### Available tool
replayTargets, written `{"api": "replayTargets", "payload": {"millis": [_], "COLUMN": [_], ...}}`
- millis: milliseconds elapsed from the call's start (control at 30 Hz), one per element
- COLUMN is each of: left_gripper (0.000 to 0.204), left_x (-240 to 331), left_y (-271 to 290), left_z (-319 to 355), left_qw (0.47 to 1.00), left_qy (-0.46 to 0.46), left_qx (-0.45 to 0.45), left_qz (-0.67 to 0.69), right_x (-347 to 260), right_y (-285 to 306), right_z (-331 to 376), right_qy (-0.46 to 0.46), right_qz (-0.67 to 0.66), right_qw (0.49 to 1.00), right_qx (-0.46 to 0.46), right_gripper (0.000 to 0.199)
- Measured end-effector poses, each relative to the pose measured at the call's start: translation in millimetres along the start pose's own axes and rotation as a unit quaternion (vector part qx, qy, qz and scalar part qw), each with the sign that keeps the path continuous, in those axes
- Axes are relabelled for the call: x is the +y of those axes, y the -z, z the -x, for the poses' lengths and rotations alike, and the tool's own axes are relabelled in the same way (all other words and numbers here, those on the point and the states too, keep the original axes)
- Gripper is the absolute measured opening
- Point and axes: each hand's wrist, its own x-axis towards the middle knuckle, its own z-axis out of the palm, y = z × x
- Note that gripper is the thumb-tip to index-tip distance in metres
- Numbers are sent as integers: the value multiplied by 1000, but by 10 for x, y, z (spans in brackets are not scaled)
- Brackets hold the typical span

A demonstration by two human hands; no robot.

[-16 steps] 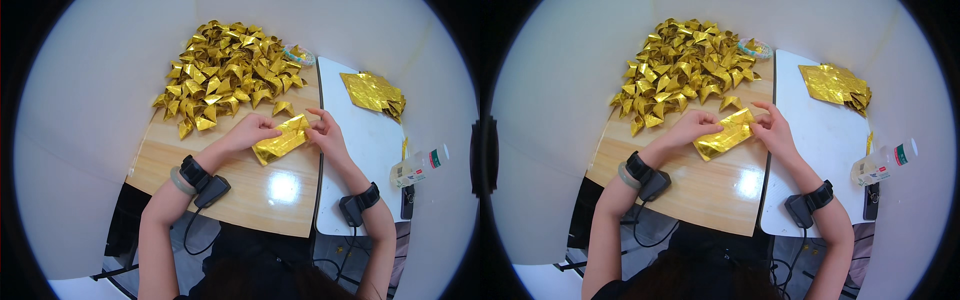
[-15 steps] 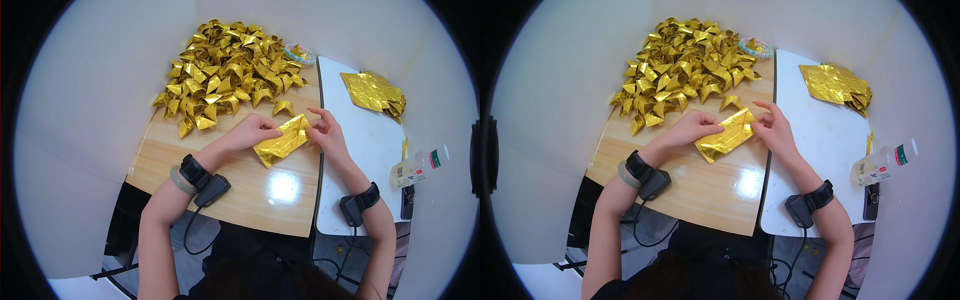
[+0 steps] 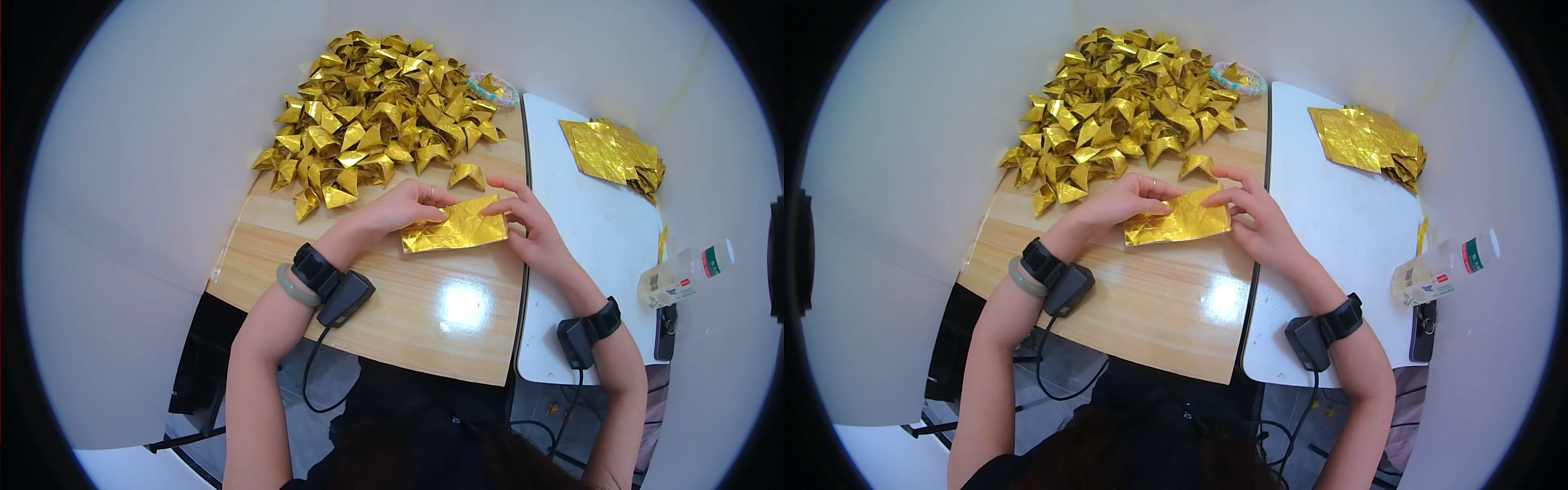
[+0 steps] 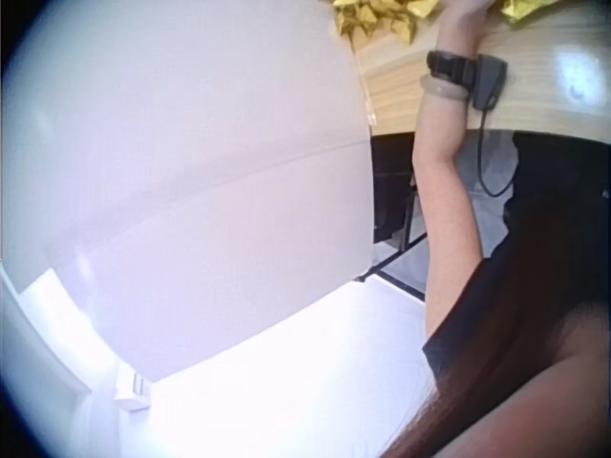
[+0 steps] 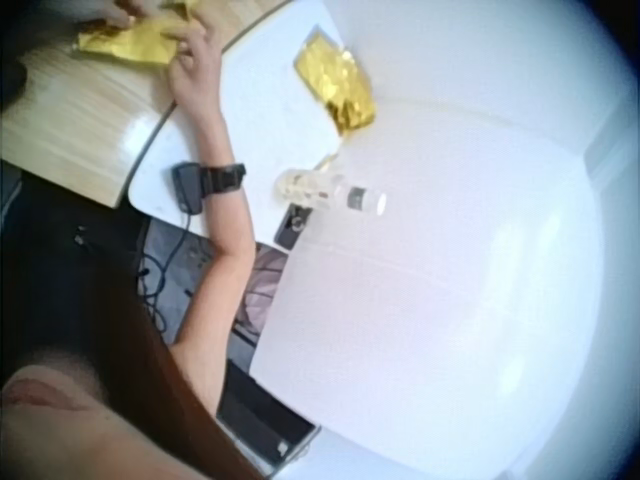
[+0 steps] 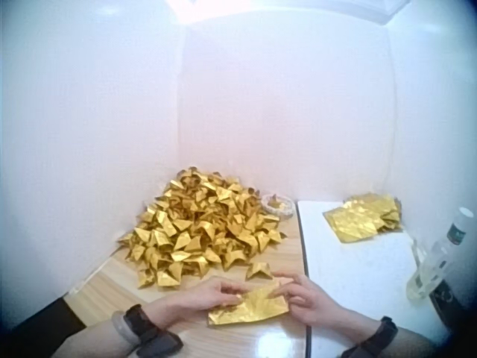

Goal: Folding pieces of gold foil paper into decorative ingots or shapes.

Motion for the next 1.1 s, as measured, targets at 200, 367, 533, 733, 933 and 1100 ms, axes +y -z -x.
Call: {"api": "replayTargets", "payload": {"millis": [200, 367, 533, 733, 933, 1100], "left_gripper": [44, 51, 44, 37, 28, 19], "left_x": [-81, -78, -63, -110, -33, -45], "left_y": [163, 171, 7, -29, -36, -65], "left_z": [-30, -34, -49, -80, -2, 35], "left_qw": [985, 956, 979, 969, 915, 857], "left_qy": [-46, -103, -127, -164, -78, -171], "left_qx": [41, 44, 22, 83, 142, 173], "left_qz": [-159, -272, -161, -166, -371, -454], "right_x": [140, 61, -25, -54, 70, 97], "right_y": [136, 60, -25, -107, -101, -47], "right_z": [39, 19, 6, -16, -14, 6], "right_qy": [101, 93, 117, -131, -45, 82], "right_qz": [209, 196, 186, 96, 183, 264], "right_qw": [971, 972, 967, 981, 981, 958], "right_qx": [-53, -86, -128, -106, -51, -78], "right_gripper": [20, 37, 47, 42, 28, 17]}}
